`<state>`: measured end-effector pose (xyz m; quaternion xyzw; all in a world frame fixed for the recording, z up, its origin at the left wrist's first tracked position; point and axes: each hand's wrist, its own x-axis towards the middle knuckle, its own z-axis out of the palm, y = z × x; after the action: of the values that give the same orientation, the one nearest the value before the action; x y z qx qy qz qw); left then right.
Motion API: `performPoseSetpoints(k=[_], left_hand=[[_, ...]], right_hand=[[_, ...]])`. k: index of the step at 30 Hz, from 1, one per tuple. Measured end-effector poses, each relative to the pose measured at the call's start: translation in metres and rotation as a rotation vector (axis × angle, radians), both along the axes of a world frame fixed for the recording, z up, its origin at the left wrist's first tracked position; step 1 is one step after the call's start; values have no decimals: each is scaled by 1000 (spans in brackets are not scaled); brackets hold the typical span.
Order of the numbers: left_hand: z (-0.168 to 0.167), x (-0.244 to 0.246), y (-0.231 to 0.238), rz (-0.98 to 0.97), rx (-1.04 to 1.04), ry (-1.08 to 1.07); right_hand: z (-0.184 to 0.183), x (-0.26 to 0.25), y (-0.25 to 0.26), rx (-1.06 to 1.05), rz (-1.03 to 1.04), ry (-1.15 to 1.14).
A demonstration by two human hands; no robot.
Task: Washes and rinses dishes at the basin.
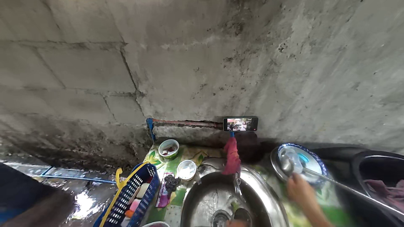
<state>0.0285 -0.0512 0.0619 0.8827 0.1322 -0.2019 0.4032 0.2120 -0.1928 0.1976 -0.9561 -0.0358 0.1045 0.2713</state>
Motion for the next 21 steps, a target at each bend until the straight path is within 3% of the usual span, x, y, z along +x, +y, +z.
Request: performPoseSetpoints(k=[3, 5, 7, 12, 14, 16, 21], left_hand=[[-24, 8, -10, -252, 163, 194], [-46, 11, -14, -251, 190, 169], [-45, 18, -15, -231, 180, 190], [-70, 34, -14, -222, 201, 166], [-65, 43, 0, -107, 111, 184], [-58, 50, 22, 78, -110, 178], [-50, 41, 42, 751, -787, 40]], right_hand=[[15, 48, -33, -120, -111, 38], [10, 73, -46, -111, -169, 82], [7, 85, -51, -25, -181, 42], [21, 76, -46, -22, -75, -95], [17, 65, -47, -8, -55, -223], [17, 47, -43, 8, -62, -363], [22, -5, -32, 54, 2, -523]])
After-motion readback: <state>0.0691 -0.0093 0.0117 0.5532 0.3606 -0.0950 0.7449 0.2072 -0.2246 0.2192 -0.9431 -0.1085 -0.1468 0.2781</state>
